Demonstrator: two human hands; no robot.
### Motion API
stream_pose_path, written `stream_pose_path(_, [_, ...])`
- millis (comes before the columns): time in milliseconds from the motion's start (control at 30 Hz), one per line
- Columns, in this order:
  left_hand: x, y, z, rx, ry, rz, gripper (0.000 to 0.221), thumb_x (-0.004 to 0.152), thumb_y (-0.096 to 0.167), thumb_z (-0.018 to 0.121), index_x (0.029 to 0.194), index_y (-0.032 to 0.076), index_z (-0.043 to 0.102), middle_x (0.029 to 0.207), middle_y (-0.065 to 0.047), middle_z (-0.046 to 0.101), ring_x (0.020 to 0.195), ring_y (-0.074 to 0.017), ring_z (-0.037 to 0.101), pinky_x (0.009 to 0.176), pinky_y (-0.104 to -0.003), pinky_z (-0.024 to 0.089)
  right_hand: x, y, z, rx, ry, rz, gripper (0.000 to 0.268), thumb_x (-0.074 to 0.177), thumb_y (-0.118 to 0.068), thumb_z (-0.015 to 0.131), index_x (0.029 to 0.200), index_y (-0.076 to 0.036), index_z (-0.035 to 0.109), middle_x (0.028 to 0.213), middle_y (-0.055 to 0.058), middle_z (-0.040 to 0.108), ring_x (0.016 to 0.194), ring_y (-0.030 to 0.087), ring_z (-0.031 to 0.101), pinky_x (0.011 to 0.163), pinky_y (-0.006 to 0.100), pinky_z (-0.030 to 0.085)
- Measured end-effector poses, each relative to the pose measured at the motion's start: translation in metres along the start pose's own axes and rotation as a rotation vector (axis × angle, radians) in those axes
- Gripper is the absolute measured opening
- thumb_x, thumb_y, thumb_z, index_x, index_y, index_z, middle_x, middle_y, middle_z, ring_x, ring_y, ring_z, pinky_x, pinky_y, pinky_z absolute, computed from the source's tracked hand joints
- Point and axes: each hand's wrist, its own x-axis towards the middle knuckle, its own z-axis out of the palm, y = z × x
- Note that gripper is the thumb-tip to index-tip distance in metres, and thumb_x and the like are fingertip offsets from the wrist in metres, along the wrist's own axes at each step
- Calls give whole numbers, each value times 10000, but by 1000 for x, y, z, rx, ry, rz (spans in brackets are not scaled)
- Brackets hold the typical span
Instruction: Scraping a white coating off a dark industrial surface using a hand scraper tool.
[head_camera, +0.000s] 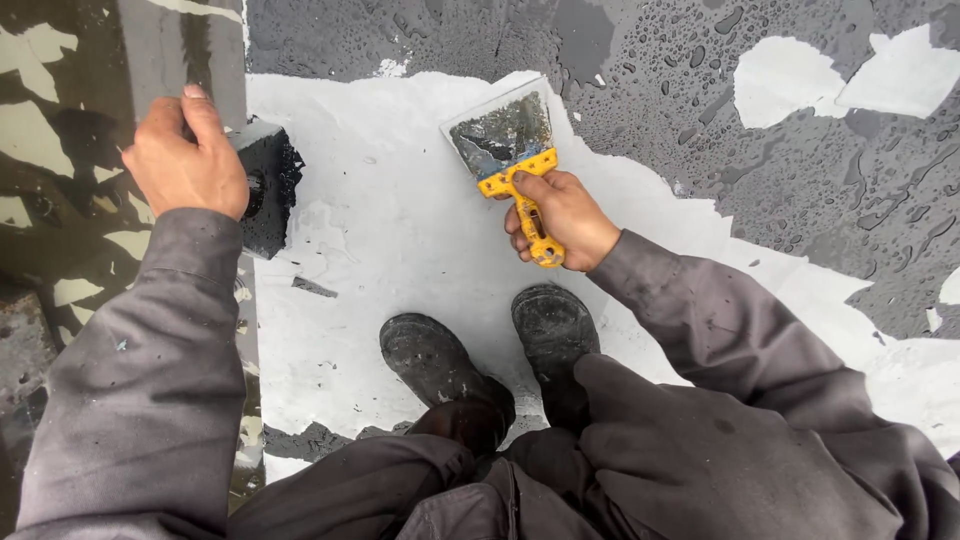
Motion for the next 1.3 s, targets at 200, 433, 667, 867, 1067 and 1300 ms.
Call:
stream_pose_path(200, [-2, -2, -1, -49, -1, 12, 386, 1154, 219, 546, 873, -32, 631, 733, -175, 664, 628, -280, 659, 627, -444, 512, 27, 13, 25, 167, -27, -44, 379, 1076, -341, 452, 1015, 4, 598, 650, 88, 566, 437, 180, 521, 384, 360, 450])
stream_pose_path(433, [-4, -14, 4, 20, 14, 72, 390, 1140, 179, 520, 839, -43, 630, 739, -174, 653, 622, -291, 632, 625, -450, 486, 40, 10, 2, 91, -48, -46, 385, 1093, -329, 455, 958, 8, 585, 655, 78, 559, 434, 164, 512, 378, 353, 446])
stream_pose_path(667, [-4, -11, 4, -83, 31, 158, 358, 1124, 136, 510, 836, -40, 630, 798, -140, 707, 694, -266, 702, 671, -436, 538, 30, -16, -9, -90, -84, -61, 370, 1080, -302, 494, 942, 25, 599, 614, 79, 552, 398, 166, 493, 354, 353, 428])
stream_pose_path(867, [-5, -15, 5, -43, 37, 164, 337, 1133, 127, 517, 869, -36, 648, 793, -139, 695, 692, -275, 688, 685, -426, 528, 37, -19, -15, -146, -93, -48, 358, 1079, -299, 508, 951, 23, 599, 613, 72, 551, 396, 156, 480, 355, 344, 416])
stream_pose_path(1067, [-4, -2, 0, -122, 6, 130, 366, 1145, 140, 517, 841, -35, 622, 765, -119, 681, 675, -234, 673, 667, -405, 524, 46, -9, -2, -93, -78, -101, 357, 1080, -303, 500, 940, 12, 593, 611, 68, 554, 386, 146, 483, 343, 335, 418])
stream_pose_path(1300, [-7, -10, 0, -102, -14, 112, 423, 1208, 160, 550, 841, -48, 571, 740, -131, 649, 642, -227, 633, 611, -401, 483, 44, -24, 3, -160, -66, -160, 381, 1083, -308, 486, 933, 21, 605, 606, 71, 563, 388, 152, 494, 341, 340, 428])
